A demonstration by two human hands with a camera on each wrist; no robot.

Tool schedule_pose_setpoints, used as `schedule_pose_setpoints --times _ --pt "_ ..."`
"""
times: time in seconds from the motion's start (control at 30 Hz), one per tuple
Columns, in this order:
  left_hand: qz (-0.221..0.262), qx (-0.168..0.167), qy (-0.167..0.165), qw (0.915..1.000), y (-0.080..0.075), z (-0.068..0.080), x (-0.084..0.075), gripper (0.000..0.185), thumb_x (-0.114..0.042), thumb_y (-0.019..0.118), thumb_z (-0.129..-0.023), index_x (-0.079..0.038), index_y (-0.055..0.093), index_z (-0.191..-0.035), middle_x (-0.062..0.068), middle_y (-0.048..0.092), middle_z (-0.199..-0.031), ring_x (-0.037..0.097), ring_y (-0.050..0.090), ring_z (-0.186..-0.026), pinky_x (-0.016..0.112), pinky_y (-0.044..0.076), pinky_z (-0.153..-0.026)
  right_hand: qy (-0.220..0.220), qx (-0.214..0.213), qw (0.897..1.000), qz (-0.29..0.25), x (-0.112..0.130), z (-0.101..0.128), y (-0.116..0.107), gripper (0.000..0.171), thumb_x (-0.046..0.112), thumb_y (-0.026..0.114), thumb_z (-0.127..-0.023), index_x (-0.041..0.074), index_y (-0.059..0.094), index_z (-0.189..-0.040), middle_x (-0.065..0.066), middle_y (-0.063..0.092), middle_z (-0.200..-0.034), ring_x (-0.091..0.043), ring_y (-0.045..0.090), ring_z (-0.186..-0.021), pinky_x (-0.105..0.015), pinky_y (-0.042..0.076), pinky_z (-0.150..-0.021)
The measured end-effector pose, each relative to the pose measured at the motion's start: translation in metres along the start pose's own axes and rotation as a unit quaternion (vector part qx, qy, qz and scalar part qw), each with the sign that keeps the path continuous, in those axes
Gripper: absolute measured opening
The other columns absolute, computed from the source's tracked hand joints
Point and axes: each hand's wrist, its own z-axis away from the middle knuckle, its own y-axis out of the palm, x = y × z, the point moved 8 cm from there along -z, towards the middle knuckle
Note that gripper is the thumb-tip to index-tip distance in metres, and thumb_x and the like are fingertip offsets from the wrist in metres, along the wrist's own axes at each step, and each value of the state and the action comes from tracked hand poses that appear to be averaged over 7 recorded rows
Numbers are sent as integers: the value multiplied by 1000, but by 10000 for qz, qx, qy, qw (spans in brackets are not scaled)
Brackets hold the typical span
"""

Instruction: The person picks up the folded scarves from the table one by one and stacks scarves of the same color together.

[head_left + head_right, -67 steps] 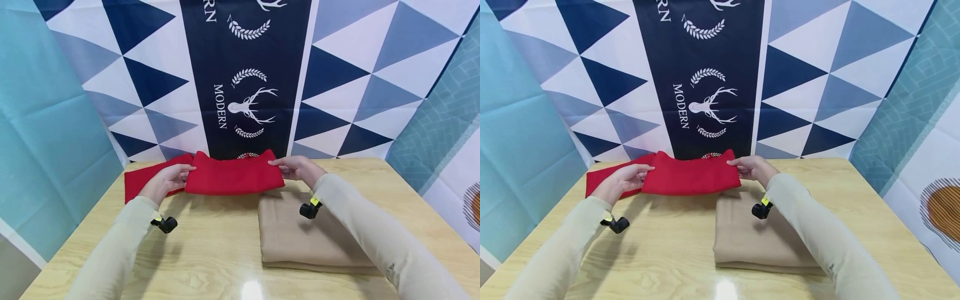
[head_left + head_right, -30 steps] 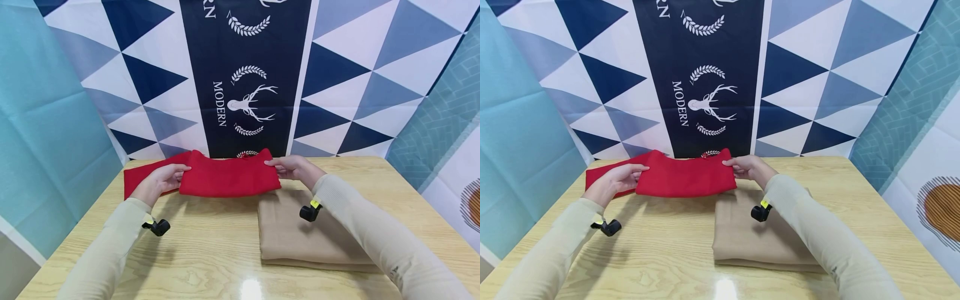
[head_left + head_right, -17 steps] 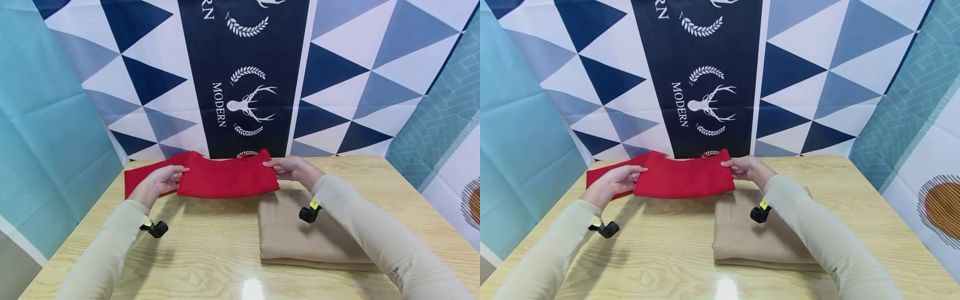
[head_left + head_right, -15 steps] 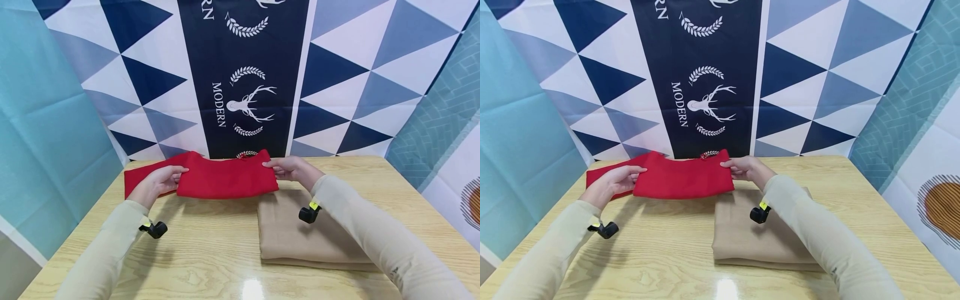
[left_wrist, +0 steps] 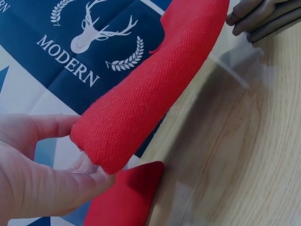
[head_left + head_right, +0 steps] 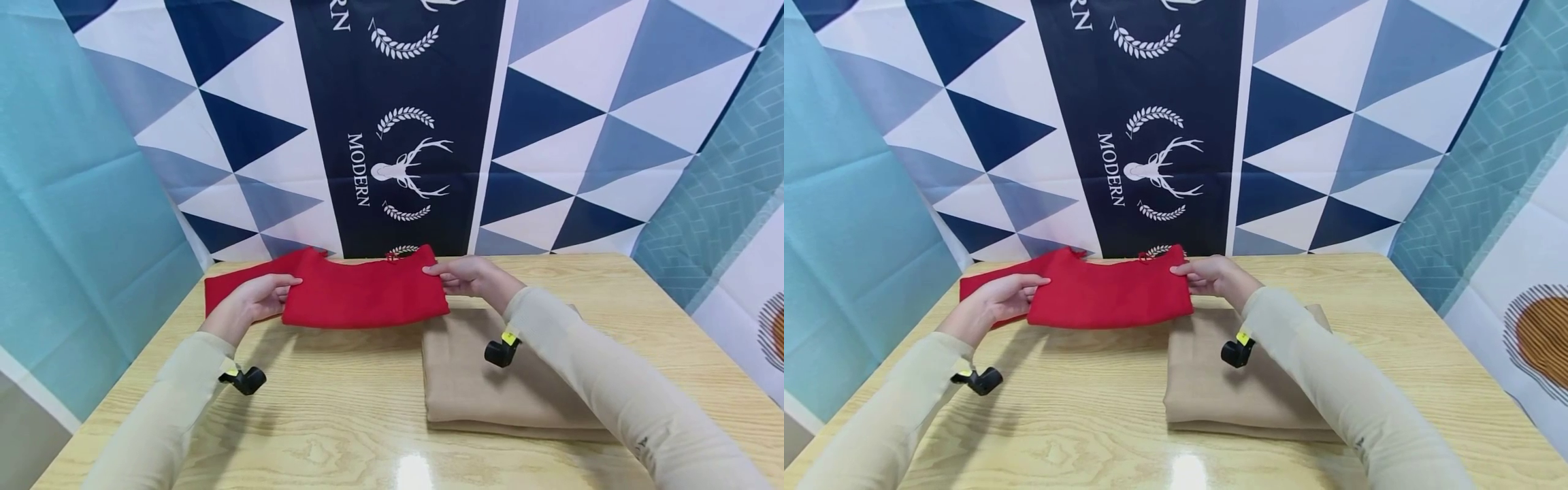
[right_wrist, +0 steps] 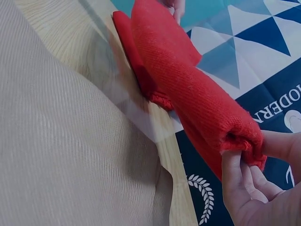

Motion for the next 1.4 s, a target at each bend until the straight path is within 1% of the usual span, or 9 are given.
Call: schedule_pose_setpoints --times 0.13,0.3,0.37,0.53,0.6,0.83,0.93,1.1,1.4 --pt "-6 31 7 10000 -2 1 1 20 -15 47 -99 -12 38 -116 -3 64 -86 9 61 -80 23 55 -74 -18 -50 10000 20 1 1 1 59 22 59 -94 -1 36 -144 6 67 -70 -6 66 -67 -17 56 -65" --pt "20 19 -26 10000 -3 3 2 39 -14 47 -99 -9 29 -133 -3 65 -87 9 61 -81 24 55 -75 -37 20 9999 120 1 0 5 58 22 58 -95 -1 37 -143 6 65 -72 -6 65 -68 -17 55 -65" --pt "17 -11 -36 10000 -5 5 3 41 -14 47 -99 -9 28 -134 -3 65 -86 9 60 -79 23 55 -74 -39 30 9999 143 1 0 7 58 23 58 -95 -1 37 -143 6 65 -72 -6 65 -68 -17 55 -65" --pt "-27 11 -14 10000 -7 9 3 21 -15 48 -99 -12 37 -117 -3 65 -85 8 58 -77 23 54 -75 -83 32 9999 129 3 2 11 57 23 59 -94 0 39 -142 5 65 -75 -7 65 -70 -17 56 -65" --pt "-27 36 -7 10000 -7 11 3 19 -15 48 -99 -12 38 -114 -3 65 -85 8 58 -78 23 54 -75 -78 47 9999 99 3 2 12 57 23 59 -94 0 39 -142 5 65 -76 -8 65 -70 -17 56 -65" --pt "34 44 -106 9999 -8 13 5 20 -16 48 -99 -12 39 -116 -3 64 -84 7 52 -74 21 51 -74 -35 83 9999 97 -1 2 14 56 23 58 -95 0 39 -142 4 64 -77 -8 64 -72 -17 55 -64" --pt "81 21 -147 9999 -9 15 7 18 -16 48 -99 -12 39 -114 -3 64 -84 7 52 -74 20 51 -74 7 69 10000 60 -3 3 15 57 23 59 -94 1 39 -142 4 64 -79 -8 64 -73 -18 56 -65" --pt "62 44 -80 9999 -11 18 10 17 -17 48 -99 -12 41 -114 -4 65 -83 7 53 -74 20 51 -74 2 79 9999 78 -3 4 19 57 23 60 -94 2 39 -142 3 64 -80 -8 65 -73 -18 55 -64" --pt "-66 14 60 10000 -17 22 13 21 -19 50 -98 -11 41 -115 -4 66 -83 7 57 -76 20 53 -75 -94 202 9995 206 -4 3 25 55 23 59 -94 0 40 -141 6 67 -74 -7 66 -69 -18 56 -65"
